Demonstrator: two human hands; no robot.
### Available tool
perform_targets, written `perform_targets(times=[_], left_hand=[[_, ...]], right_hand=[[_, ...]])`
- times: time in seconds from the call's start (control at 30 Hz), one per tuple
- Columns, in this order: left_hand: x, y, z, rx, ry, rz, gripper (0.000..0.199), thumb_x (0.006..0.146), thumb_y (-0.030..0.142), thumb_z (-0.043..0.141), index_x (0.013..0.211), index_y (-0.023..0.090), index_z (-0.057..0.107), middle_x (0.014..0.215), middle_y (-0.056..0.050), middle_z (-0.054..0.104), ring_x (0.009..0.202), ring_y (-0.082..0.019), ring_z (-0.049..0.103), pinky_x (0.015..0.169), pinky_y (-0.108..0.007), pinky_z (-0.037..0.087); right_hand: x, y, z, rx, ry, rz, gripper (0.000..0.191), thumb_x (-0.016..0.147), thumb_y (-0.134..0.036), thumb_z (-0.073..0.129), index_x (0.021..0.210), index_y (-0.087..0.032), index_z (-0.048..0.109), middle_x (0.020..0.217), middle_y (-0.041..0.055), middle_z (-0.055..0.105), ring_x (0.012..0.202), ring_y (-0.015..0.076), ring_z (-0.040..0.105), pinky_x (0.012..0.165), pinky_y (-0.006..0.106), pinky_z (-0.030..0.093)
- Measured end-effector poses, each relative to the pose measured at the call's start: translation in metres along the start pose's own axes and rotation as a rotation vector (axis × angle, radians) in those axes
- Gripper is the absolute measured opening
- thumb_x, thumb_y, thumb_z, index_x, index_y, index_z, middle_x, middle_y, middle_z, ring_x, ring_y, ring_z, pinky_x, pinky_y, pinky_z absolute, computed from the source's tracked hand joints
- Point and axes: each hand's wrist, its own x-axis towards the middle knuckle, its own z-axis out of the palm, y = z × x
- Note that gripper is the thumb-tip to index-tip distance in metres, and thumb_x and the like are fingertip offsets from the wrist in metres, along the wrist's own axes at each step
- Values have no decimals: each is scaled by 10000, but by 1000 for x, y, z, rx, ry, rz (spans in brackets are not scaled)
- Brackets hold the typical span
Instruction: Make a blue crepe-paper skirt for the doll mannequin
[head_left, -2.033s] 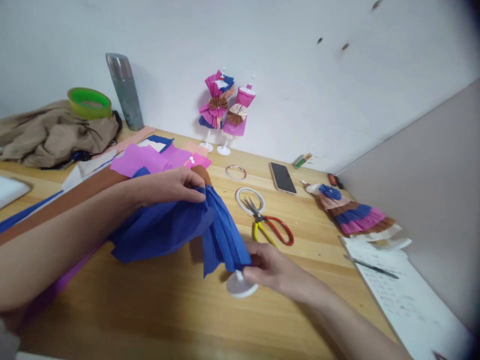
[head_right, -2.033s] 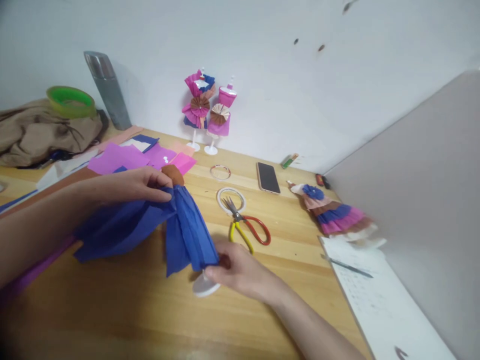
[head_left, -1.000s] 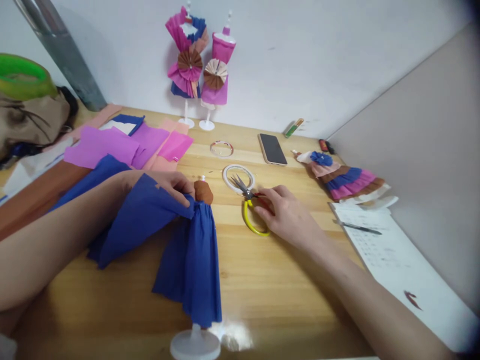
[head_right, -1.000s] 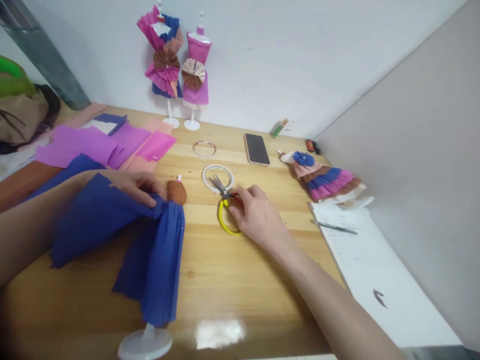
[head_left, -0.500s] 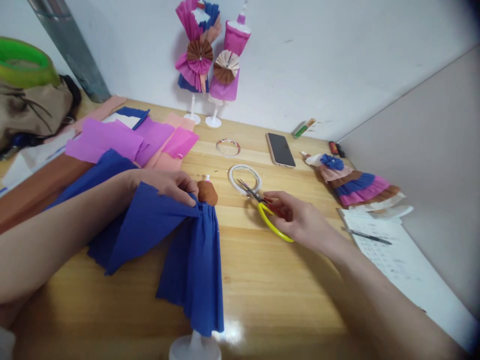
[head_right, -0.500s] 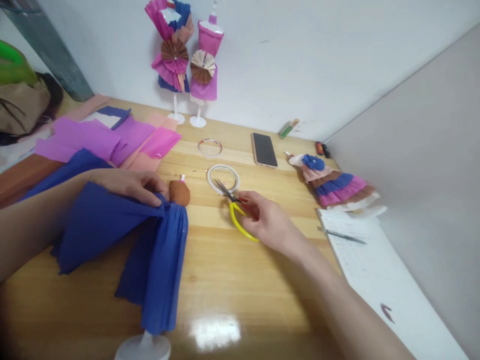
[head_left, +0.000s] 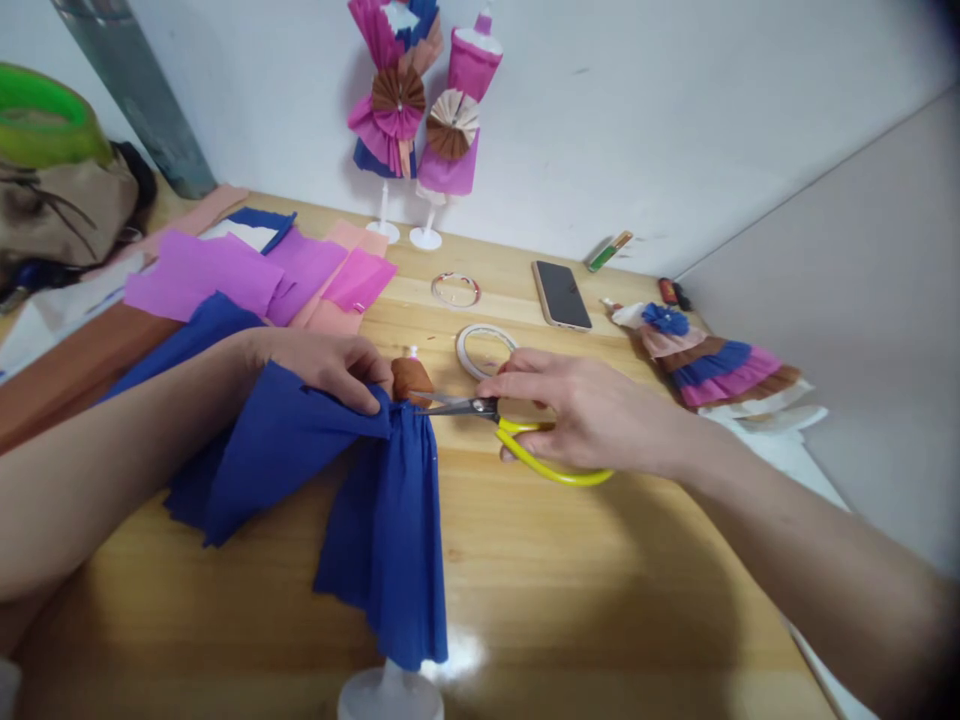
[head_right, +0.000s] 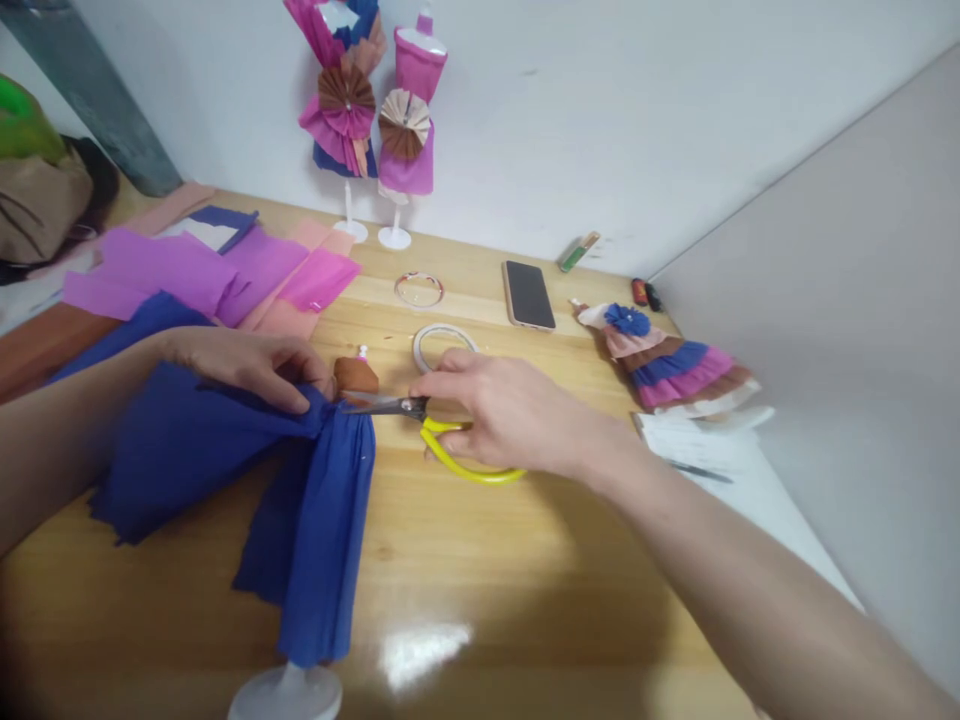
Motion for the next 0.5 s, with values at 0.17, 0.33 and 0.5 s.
perform_targets(times=[0.17, 0.33, 0.5], left_hand=[[0, 1, 0, 39, 10, -2, 232, 724, 369, 698, 725, 146, 634, 717, -6, 584, 680, -141, 513, 624, -208, 400], [1, 3, 1, 28, 10, -4, 230, 721, 364, 698, 716, 146, 625, 694, 0, 568, 673, -138, 503, 626, -206, 406], [1, 3, 1, -6, -18, -15, 243, 717, 374, 709, 724, 144, 631, 658, 8, 555, 627, -126, 490, 576, -195, 390]], right_hand=[[30, 2, -19, -173, -71, -81, 383, 735, -180, 629, 1107, -244, 696, 976, 47, 643, 755, 164, 608, 597, 242, 378], [49, -1, -29, -202, -202, -135, 422, 727, -179, 639, 1137, -269, 683, 923, 16, 637, 663, 136, 572, 574, 248, 313], [57, -6, -31, -240, -261, -163, 372, 731, -185, 674, 1096, -257, 693, 818, -1, 589, 587, 115, 527, 557, 253, 283]])
